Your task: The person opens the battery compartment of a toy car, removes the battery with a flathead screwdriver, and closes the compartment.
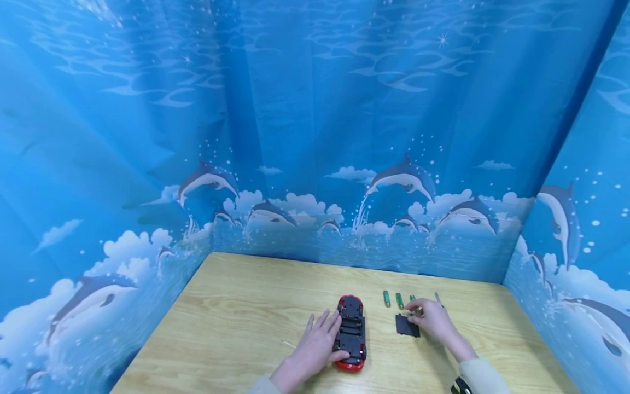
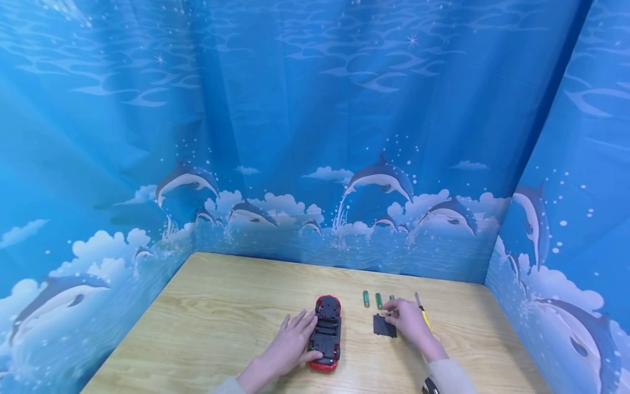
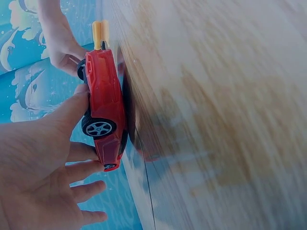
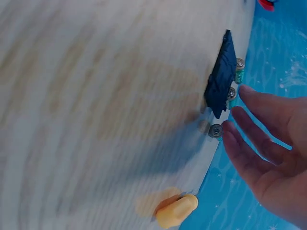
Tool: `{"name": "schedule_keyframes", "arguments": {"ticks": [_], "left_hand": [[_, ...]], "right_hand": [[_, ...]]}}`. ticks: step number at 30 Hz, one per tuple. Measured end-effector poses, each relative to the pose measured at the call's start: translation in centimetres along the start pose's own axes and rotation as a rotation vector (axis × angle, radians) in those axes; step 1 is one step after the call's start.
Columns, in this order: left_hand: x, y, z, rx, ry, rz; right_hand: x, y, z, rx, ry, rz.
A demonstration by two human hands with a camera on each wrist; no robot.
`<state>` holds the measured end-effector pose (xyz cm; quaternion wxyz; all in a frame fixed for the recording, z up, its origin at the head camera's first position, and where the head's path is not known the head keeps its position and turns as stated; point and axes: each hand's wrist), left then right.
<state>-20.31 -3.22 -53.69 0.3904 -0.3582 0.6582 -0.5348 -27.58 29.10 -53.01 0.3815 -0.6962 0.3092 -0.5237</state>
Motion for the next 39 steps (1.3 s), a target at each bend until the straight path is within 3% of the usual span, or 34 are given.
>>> {"name": "schedule_keyframes", "arguments": {"ticks": [7, 14, 23, 28, 39], "left_hand": [[0.1, 0.3, 0.0, -0.009, 0.006, -0.013], [0.0, 0.4, 0.3, -0.026, 0.020, -0.048], [-0.1, 0.2, 0.3, -0.018, 0.009, -0.031], [-0.2, 0.1, 0.3, -0.022, 0.014, -0.024], [0.0, 0.2, 0.3, -0.028, 0.019, 0.016]], "right_hand": [[0.0, 0.6, 0.3, 0.056, 0.009, 0.082], [0.3, 0.7, 0.6, 0.057, -0.003, 0.158], [0.8, 0.2, 0.6, 0.057, 0.011, 0.124], [1.0, -0.2, 0.6, 0.068, 0.031, 0.054], [2.2, -1.4, 0.2, 0.019, 0.016, -0.248]]}}
Point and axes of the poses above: each hand's wrist, its own z-axis away from the middle knuckle, its own y-axis out of the palm, x = y × z, and after that the axes turned 3 degrees about -y, right-handed
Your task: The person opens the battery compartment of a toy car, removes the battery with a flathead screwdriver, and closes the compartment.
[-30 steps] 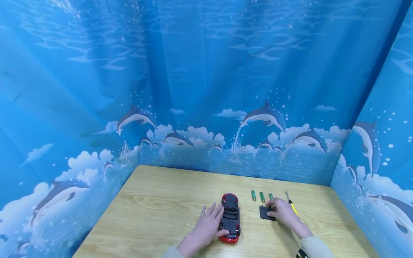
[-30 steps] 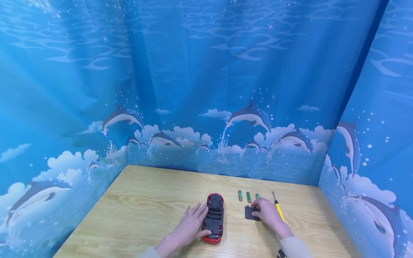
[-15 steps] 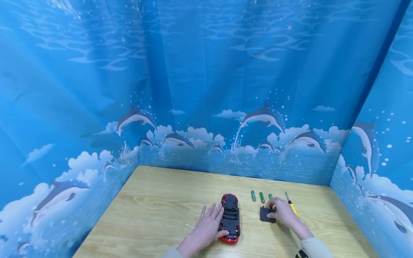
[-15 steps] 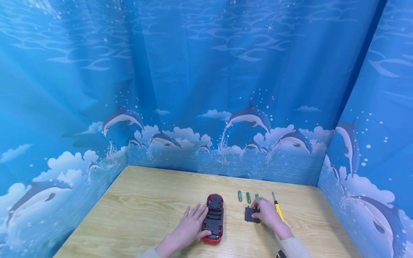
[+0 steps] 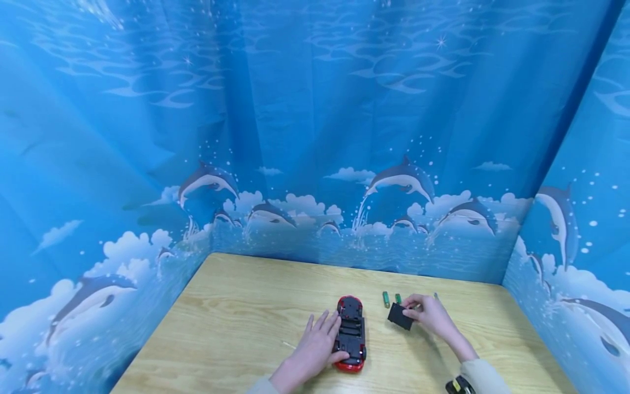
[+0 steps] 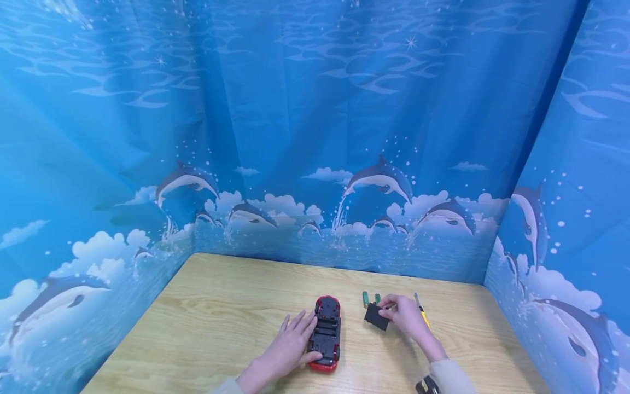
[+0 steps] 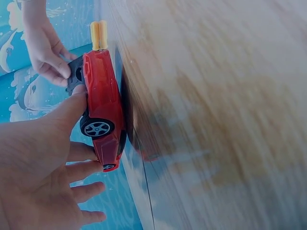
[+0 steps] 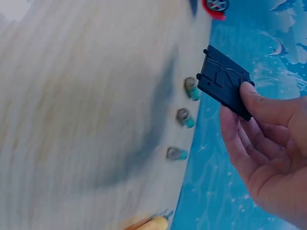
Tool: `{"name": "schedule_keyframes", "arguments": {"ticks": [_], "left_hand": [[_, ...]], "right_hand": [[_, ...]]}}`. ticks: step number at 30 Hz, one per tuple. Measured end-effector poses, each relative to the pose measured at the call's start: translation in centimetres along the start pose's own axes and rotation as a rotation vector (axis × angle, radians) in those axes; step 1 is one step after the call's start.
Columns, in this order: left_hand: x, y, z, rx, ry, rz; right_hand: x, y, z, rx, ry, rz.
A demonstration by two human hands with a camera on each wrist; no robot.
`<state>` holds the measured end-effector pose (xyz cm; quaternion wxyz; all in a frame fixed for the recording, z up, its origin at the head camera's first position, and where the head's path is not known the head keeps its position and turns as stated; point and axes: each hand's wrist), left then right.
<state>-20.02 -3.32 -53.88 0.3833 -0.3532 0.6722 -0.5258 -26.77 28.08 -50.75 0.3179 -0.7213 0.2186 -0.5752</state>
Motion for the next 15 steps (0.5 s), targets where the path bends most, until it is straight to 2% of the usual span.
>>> {"name": "schedule_keyframes", "arguments": {"ticks": [8, 15], "left_hand": [[0.0, -0.1, 0.0, 0.016, -0.010, 0.004], [-0.1, -0.3, -0.1, 0.019, -0.011, -0.023]], "right_hand": [[1.9, 0.3, -0.8, 0.012, -0.036, -0.096], [3.7, 1.0, -1.5, 0.032, -0.051, -0.091]]}}
Point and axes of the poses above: each hand's wrist, its own z-axis away from the middle knuckle, its own y-axis out of the palm, x = y × z, and after that the axes turned 3 degrees about -y, right-handed
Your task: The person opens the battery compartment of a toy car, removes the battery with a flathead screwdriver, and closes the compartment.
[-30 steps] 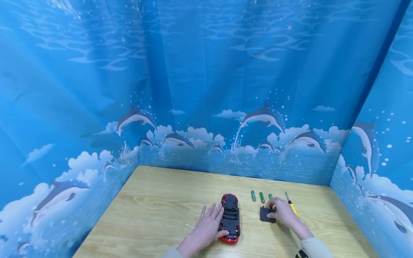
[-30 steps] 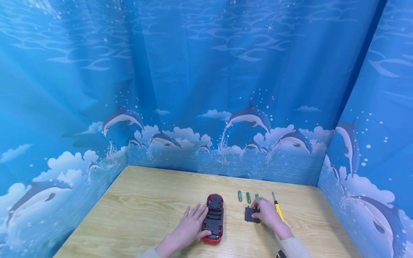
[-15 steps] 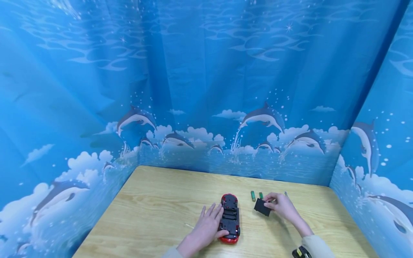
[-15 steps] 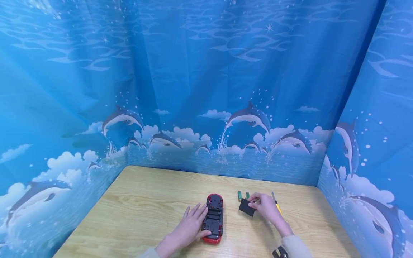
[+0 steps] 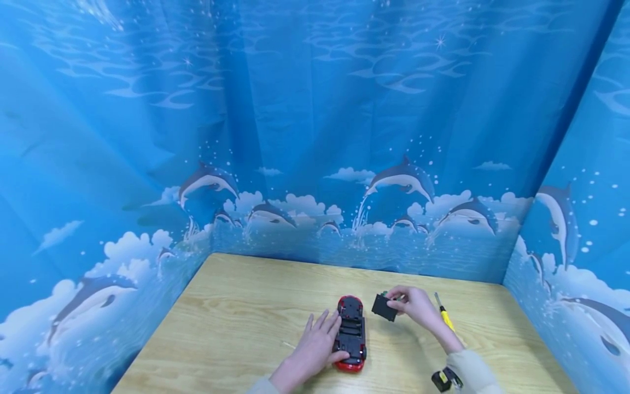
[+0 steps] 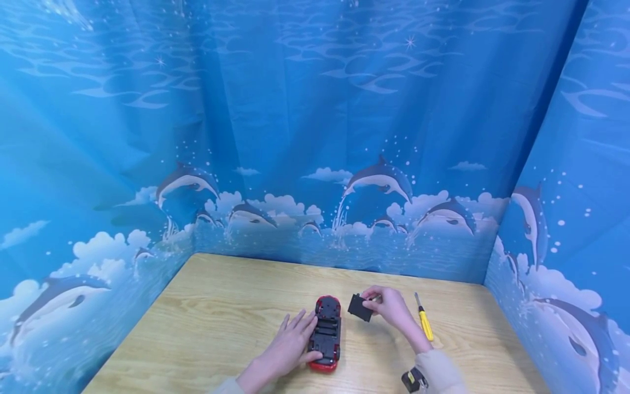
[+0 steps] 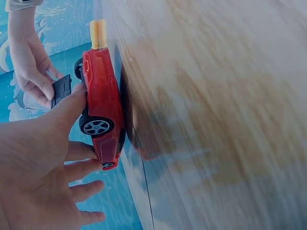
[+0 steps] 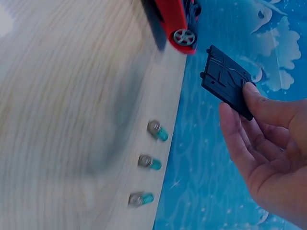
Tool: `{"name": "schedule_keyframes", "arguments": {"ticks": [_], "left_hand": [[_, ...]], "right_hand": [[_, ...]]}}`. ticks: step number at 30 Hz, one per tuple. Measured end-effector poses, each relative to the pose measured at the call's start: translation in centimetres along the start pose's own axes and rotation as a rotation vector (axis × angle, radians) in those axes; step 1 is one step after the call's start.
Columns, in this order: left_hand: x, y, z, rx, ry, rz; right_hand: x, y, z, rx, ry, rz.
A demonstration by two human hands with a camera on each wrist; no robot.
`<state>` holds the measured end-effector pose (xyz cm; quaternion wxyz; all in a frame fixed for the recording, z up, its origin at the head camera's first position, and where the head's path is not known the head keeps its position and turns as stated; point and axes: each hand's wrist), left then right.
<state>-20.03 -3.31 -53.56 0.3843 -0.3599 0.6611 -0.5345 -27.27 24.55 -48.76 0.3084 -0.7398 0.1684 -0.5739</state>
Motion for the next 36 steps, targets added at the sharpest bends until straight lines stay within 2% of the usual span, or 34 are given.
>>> {"name": "schedule_keyframes", "arguments": {"ticks": [7, 20, 29, 36], "left_hand": [[0.2, 0.2, -0.1, 0.000, -0.001, 0.014], [0.2, 0.2, -0.4, -0.045, 0.013, 0.034], [0.2, -0.1, -0.5, -0.008, -0.019, 0.054], [0.2, -0.4, -0.4, -0.028, -0.008, 0.056]], "right_hand": [[1.7, 1.5, -0.8, 0.048, 0.000, -0.025], [3.4, 5.0, -1.4, 0.149, -0.100, -0.021], [3.5, 5.9, -1.6, 0.201, -0.155, 0.030], [3.3, 6.1, -1.6, 0.229, -0.146, 0.029]]}}
Point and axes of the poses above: each hand's wrist, its own z-axis away from the middle knuckle, its own y-axis out of the palm, x = y × z, and after that the axes turned 3 degrees about -y, right-handed
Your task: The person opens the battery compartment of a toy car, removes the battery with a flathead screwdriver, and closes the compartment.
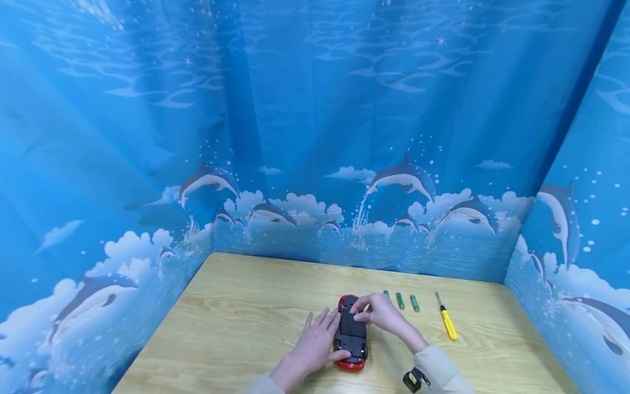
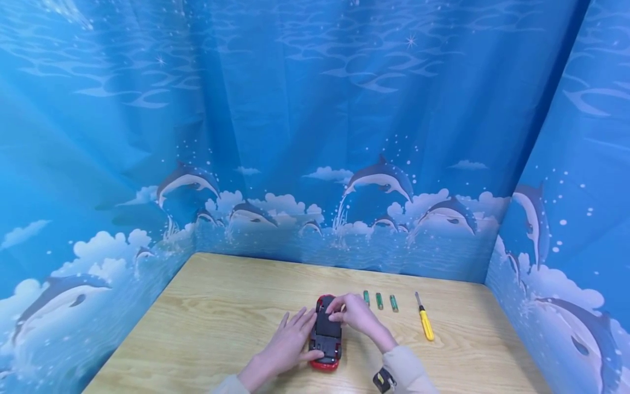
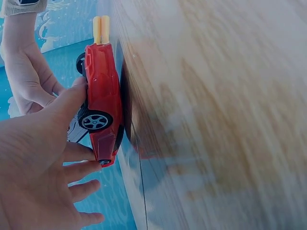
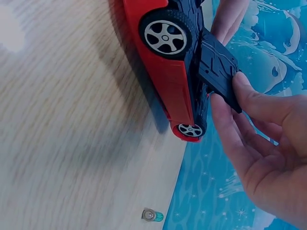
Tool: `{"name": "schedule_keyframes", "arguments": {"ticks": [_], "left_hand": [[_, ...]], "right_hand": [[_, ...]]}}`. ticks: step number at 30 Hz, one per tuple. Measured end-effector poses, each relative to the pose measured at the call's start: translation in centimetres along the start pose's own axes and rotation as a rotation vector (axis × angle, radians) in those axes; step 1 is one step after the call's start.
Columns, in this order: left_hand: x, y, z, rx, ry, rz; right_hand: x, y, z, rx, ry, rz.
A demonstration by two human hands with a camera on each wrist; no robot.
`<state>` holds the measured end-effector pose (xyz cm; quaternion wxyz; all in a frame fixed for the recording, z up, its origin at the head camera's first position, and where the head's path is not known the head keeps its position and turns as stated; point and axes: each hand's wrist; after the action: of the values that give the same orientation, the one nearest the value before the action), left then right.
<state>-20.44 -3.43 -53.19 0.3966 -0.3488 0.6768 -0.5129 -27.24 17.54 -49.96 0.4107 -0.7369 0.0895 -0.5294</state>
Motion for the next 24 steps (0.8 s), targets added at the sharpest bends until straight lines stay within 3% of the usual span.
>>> {"name": "schedule_keyframes", "arguments": {"ticks": [10, 24], "left_hand": [[-0.03, -0.19, 0.03, -0.005, 0.001, 0.001], [0.19, 0.31, -0.10, 0.000, 0.010, 0.008]], "right_hand": [[-0.10, 0.25, -0.16, 0.011, 0.025, -0.045], [-0.10, 0.71, -0.26, -0.017, 0.035, 0.000]]}}
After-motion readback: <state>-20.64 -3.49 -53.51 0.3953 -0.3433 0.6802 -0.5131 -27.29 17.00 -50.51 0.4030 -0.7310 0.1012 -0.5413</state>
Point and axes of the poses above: each hand's wrist, its own z-axis away from the middle knuckle, its own y-axis out of the palm, x = y × z, and after that the axes turned 3 degrees about -y, right-handed
